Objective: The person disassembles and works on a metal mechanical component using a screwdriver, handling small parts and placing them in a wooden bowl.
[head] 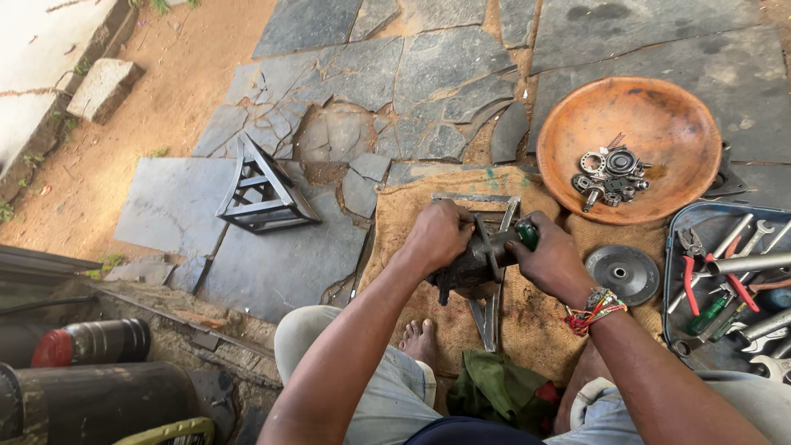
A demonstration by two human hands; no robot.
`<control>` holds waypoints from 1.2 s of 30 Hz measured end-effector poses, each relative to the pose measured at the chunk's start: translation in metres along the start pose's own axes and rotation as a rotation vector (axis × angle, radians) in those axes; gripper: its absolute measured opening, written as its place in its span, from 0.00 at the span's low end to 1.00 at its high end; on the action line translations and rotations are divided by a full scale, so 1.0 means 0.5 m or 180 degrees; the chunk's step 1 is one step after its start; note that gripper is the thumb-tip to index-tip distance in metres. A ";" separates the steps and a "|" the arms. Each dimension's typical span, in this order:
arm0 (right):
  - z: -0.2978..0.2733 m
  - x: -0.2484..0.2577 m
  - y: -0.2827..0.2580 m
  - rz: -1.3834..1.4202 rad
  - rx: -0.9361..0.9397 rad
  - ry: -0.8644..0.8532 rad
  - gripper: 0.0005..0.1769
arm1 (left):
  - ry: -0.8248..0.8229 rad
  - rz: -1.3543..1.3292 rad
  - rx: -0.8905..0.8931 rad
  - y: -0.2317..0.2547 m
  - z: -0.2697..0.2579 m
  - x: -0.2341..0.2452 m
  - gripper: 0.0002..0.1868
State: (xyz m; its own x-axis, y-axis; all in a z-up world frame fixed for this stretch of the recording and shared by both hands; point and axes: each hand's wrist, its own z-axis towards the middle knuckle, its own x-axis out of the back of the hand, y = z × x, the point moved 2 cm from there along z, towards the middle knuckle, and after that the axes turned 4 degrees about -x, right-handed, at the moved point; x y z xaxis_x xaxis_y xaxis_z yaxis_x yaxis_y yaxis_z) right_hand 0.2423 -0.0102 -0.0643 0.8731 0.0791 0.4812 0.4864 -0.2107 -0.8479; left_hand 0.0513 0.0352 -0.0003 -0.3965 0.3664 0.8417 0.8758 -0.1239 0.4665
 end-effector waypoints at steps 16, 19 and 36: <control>0.002 -0.005 0.017 -0.0005 0.0128 -0.0014 0.23 | 0.0631 -0.0129 -0.0615 -0.049 -0.025 -0.026 0.11; 0.011 -0.006 0.016 -0.0009 0.0063 -0.0061 0.24 | -0.0298 0.0135 -0.0260 -0.039 -0.014 -0.003 0.13; 0.001 0.004 0.025 0.0046 0.0210 -0.0129 0.24 | 0.0363 -0.0359 -0.0005 -0.056 -0.100 -0.003 0.12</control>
State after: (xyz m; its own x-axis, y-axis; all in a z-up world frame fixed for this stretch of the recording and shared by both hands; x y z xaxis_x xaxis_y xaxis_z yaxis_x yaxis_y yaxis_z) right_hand 0.2502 -0.0122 -0.0738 0.8800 0.1162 0.4606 0.4739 -0.1476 -0.8681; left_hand 0.0137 -0.0083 -0.0011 -0.5212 0.2710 0.8093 0.8235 -0.0893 0.5603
